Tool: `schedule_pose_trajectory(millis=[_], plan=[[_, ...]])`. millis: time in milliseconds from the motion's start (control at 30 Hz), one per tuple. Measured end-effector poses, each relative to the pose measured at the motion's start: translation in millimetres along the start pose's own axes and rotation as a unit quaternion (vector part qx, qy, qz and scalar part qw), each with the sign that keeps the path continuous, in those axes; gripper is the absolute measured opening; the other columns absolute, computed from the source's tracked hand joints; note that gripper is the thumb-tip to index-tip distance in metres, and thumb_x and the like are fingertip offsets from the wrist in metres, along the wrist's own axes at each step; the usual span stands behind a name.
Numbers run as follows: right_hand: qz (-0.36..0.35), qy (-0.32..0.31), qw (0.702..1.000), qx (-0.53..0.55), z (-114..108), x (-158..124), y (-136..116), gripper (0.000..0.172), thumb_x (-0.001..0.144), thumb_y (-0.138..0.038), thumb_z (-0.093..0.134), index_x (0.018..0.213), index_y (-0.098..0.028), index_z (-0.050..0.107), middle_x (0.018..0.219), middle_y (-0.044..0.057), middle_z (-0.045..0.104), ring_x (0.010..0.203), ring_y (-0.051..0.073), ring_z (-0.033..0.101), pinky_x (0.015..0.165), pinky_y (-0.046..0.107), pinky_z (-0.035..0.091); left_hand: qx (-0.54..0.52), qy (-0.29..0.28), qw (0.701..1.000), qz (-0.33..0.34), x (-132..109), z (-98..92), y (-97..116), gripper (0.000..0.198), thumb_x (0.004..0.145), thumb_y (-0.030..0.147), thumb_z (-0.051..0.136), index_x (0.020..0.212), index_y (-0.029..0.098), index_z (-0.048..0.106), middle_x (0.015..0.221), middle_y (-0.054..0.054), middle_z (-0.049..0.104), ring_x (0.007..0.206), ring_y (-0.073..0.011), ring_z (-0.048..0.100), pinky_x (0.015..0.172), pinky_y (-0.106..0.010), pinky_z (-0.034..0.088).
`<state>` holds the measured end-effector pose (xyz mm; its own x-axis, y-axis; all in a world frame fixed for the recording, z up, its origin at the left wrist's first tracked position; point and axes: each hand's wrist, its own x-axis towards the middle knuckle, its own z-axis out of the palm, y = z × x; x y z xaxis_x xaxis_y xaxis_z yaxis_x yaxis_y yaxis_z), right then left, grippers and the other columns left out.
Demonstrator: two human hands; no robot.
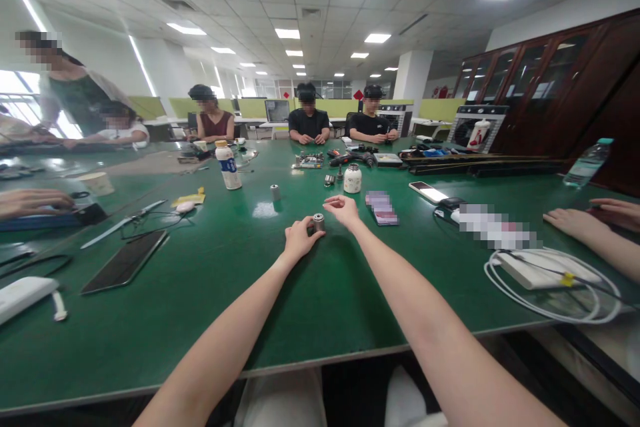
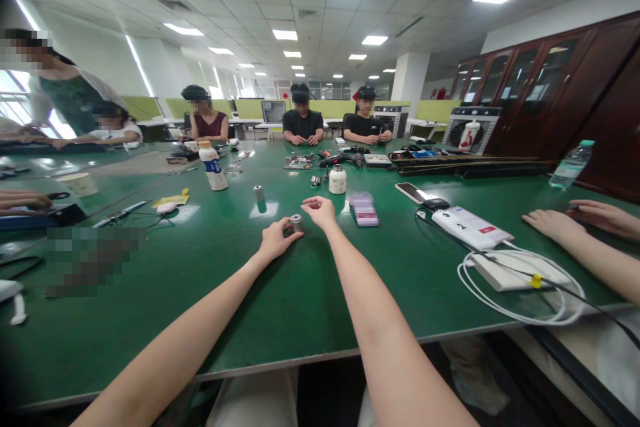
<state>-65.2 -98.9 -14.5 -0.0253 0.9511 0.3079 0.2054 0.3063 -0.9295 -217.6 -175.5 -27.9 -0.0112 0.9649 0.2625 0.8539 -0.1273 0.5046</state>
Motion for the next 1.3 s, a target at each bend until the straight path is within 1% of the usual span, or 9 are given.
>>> schedule_pose_trajectory(millis=[167,333,433,700,833,967,1033,1133,1300], plan=[[-0.021,-0.048,0.999,0.013,3,-4,-12,0.014,0.072,-0.014,0.079,0.085,-0.015,0.073,0.083,0.007,0.078,0.079,0.017,0.075,0.081,0.030,0.060,-0.006,0.003,1.000,0.008,0,-1.1,0,0.046,0.086,0.038,0.069,0.128,0.025,0.059,0.119,-0.008,0.073,0.119,-0.0277,0.061,0.102,-0.043,0.042],[-0.038,-0.081,0.993,-0.074,9,-7,-21,0.011,0.072,-0.012,0.078,0.081,-0.017,0.075,0.080,0.004,0.078,0.079,0.017,0.075,0.080,0.029,0.059,-0.006,-0.001,1.000,0.012,-2,-2.8,-1,0.046,0.086,0.037,0.067,0.129,0.024,0.059,0.120,-0.009,0.073,0.120,-0.0277,0.061,0.101,-0.043,0.044],[-0.047,-0.084,0.988,-0.125,7,-9,-23,0.010,0.070,-0.015,0.079,0.078,-0.019,0.075,0.078,0.002,0.077,0.077,0.016,0.074,0.078,0.027,0.058,-0.006,-0.002,1.000,0.014,-2,-2.9,-1,0.045,0.087,0.037,0.067,0.129,0.025,0.059,0.120,-0.008,0.073,0.120,-0.0271,0.062,0.101,-0.042,0.044],[-0.066,-0.093,0.979,-0.170,6,-12,-27,0.006,0.072,-0.016,0.079,0.074,-0.021,0.075,0.076,0.001,0.077,0.074,0.015,0.073,0.071,0.023,0.055,-0.004,-0.001,1.000,0.013,-1,-0.5,-1,0.041,0.087,0.037,0.067,0.126,0.025,0.060,0.119,-0.007,0.073,0.120,-0.0268,0.062,0.101,-0.042,0.044],[-0.064,-0.096,0.981,-0.158,7,-14,-27,0.009,0.072,-0.020,0.080,0.081,-0.020,0.076,0.077,0.001,0.077,0.074,0.015,0.072,0.070,0.022,0.054,0.004,0.002,1.000,0.011,-1,0.2,0,0.042,0.087,0.037,0.067,0.127,0.024,0.060,0.118,-0.008,0.074,0.120,-0.0268,0.062,0.101,-0.042,0.045],[-0.033,-0.052,0.988,-0.140,2,-14,-19,0.023,0.076,-0.031,0.078,0.095,-0.017,0.077,0.066,0.000,0.072,0.062,0.013,0.066,0.062,0.021,0.050,0.012,0.002,1.000,0.009,-1,-0.1,0,0.044,0.087,0.038,0.067,0.128,0.025,0.059,0.120,-0.007,0.073,0.120,-0.0276,0.062,0.101,-0.042,0.045],[-0.017,-0.045,0.989,-0.138,-1,-13,-14,0.030,0.080,-0.033,0.075,0.105,-0.017,0.076,0.064,0.000,0.070,0.061,0.013,0.064,0.060,0.021,0.048,0.012,0.002,1.000,0.009,-1,-0.4,0,0.045,0.087,0.038,0.068,0.129,0.026,0.059,0.120,-0.007,0.073,0.121,-0.0274,0.061,0.101,-0.043,0.044],[-0.024,-0.062,0.985,-0.160,-4,-12,-10,0.032,0.082,-0.036,0.072,0.110,-0.020,0.076,0.069,0.000,0.071,0.065,0.012,0.064,0.062,0.020,0.047,0.011,0.002,1.000,0.010,-1,-0.5,0,0.045,0.087,0.037,0.068,0.130,0.026,0.059,0.120,-0.007,0.073,0.121,-0.0270,0.061,0.101,-0.043,0.044],[-0.050,-0.100,0.965,-0.237,-2,-15,-15,0.029,0.081,-0.041,0.073,0.104,-0.025,0.080,0.075,0.000,0.073,0.067,0.012,0.063,0.064,0.021,0.046,0.005,0.002,1.000,0.012,0,0.8,0,0.045,0.087,0.037,0.068,0.129,0.024,0.059,0.119,-0.008,0.073,0.120,-0.0279,0.061,0.101,-0.043,0.045]])
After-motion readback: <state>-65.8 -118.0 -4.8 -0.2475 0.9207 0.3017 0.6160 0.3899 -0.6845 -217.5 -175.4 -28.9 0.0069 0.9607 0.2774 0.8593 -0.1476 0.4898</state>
